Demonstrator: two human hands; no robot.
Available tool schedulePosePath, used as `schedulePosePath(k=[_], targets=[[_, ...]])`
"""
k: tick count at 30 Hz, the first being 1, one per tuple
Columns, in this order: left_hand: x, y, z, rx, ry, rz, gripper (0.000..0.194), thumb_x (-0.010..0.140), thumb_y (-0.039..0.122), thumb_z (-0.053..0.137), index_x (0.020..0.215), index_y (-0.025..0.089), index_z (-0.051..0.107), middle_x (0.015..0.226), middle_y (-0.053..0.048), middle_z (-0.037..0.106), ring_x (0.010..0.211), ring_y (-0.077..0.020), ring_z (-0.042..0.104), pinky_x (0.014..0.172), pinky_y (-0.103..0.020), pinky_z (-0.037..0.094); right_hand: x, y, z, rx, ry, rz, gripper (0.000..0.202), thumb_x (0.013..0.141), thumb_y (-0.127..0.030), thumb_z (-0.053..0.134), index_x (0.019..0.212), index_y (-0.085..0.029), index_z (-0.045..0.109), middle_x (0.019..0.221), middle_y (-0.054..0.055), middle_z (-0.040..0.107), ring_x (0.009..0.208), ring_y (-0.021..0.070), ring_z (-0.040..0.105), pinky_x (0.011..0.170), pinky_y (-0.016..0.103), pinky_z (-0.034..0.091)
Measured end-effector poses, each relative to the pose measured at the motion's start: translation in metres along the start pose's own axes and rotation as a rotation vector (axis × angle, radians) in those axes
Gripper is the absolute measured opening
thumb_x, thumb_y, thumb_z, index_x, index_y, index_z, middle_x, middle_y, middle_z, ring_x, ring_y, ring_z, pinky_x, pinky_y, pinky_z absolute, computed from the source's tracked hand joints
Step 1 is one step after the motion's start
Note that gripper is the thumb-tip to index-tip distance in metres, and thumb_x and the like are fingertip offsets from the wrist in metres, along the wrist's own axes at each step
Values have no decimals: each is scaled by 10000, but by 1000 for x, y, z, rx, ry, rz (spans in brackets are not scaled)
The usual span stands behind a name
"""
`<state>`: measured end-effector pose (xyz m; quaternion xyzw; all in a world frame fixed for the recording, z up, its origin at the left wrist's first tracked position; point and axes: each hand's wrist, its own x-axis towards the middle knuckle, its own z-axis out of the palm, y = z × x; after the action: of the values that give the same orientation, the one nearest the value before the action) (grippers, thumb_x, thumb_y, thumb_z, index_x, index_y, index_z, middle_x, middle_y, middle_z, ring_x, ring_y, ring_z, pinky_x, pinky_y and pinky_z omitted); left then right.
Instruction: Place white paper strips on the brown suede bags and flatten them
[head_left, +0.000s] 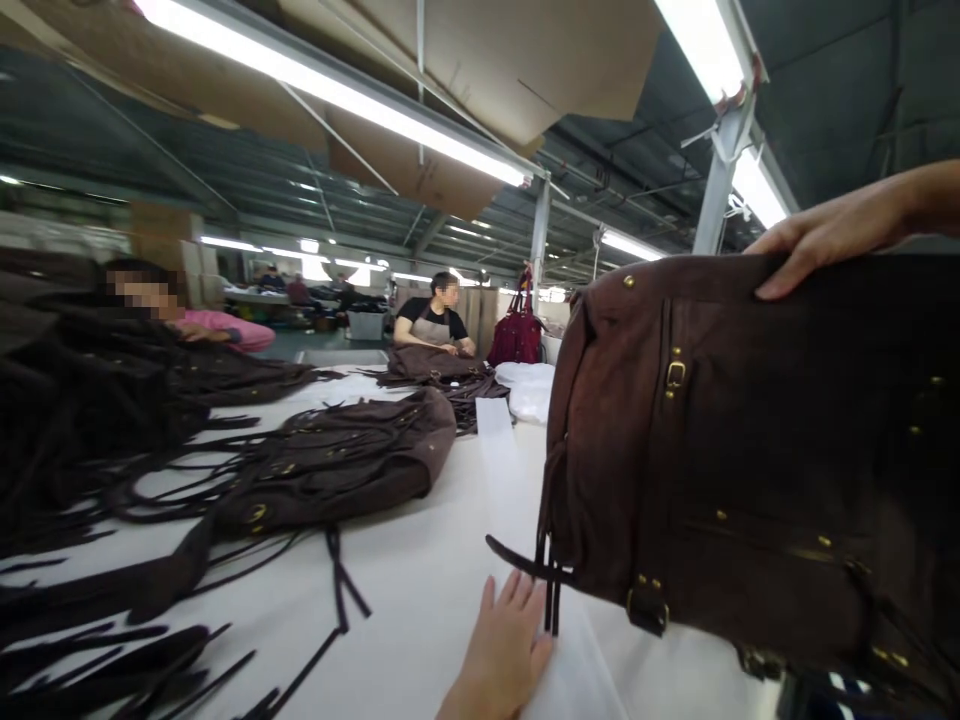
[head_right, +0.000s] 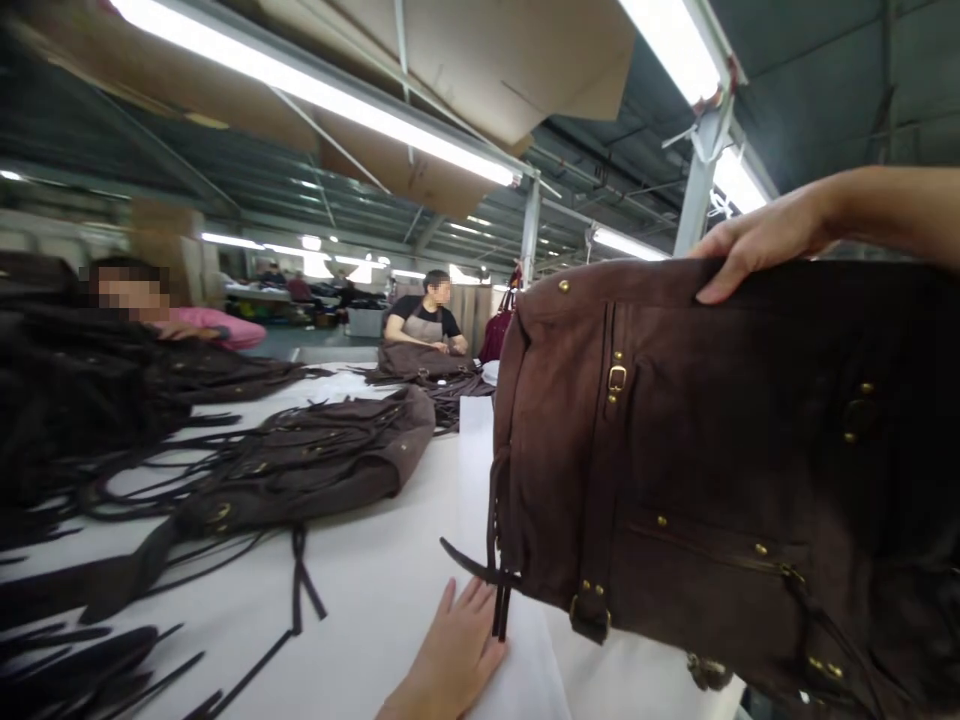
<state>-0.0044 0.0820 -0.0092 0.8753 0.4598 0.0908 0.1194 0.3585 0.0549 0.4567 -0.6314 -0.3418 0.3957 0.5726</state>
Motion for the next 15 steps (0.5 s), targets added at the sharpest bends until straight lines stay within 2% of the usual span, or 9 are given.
schedulePosePath(k=[1, 2, 4, 7, 9, 11, 13, 15], targets=[[0, -3, 3, -17, 3, 1, 580, 854, 390, 423, 1411, 230, 398, 1523, -71, 298, 1416, -294, 209, 1153, -573, 50, 9, -7, 18, -82, -106, 56, 815, 682, -263, -71, 868, 227, 553, 1183, 367, 329, 1291, 228, 198, 758, 186, 387], [0, -7, 6, -37, -1, 3, 579, 850, 402, 436, 1406, 243, 403, 1525, -65, 295, 1416, -295, 206, 1153, -574, 41, 19, -14, 37, -144, -197, 61, 786, 671, -251, -70, 789, 245, 529, 1212, 401, 290, 1195, 193, 361, 631, 93, 343], [1, -15, 13, -86, -28, 14, 578, 848, 443, 451, 1397, 268, 413, 1535, -49, 272, 1422, -294, 185, 1154, -573, 27, 34, -31, 73, -212, -303, -65, 756, 623, -234, -73, 746, 275, 472, 1161, 411, 345, 1008, 104, 505, 506, 22, 199], [4, -25, 22, -140, -62, 26, 608, 838, 497, 471, 1402, 284, 398, 1546, -31, 243, 1431, -287, 154, 1157, -566, 12, 41, -68, 113, -447, -289, -365, 764, 608, -241, -53, 791, 293, 462, 1083, 373, 456, 830, 60, 541, 468, 21, 104], [6, -28, 25, -154, -70, 24, 622, 832, 515, 482, 1402, 281, 395, 1548, -29, 237, 1431, -289, 152, 1157, -570, 6, 36, -97, 125, -675, -197, -610, 751, 655, -256, 11, 871, 287, 482, 1021, 327, 527, 752, 60, 546, 471, 27, 122], [7, -29, 26, -160, -89, 22, 632, 828, 530, 488, 1399, 274, 398, 1547, -34, 237, 1430, -297, 152, 1154, -582, 8, 29, -117, 129, -852, -107, -846, 747, 680, -256, 44, 963, 270, 492, 944, 271, 587, 687, 49, 548, 473, 38, 160], [7, -28, 25, -166, -100, 28, 635, 828, 544, 489, 1395, 272, 402, 1545, -36, 245, 1428, -302, 157, 1152, -590, 15, 23, -119, 130, -929, -116, -1037, 747, 689, -235, 39, 1037, 241, 497, 834, 172, 639, 613, -4, 540, 484, 44, 197], [6, -27, 23, -170, -97, 33, 629, 827, 556, 497, 1385, 279, 412, 1540, -33, 260, 1425, -305, 170, 1152, -594, 24, 16, -91, 133, -937, -254, -1179, 669, 728, -189, 98, 1072, 178, 539, 751, 47, 666, 575, -73, 528, 541, 39, 232]])
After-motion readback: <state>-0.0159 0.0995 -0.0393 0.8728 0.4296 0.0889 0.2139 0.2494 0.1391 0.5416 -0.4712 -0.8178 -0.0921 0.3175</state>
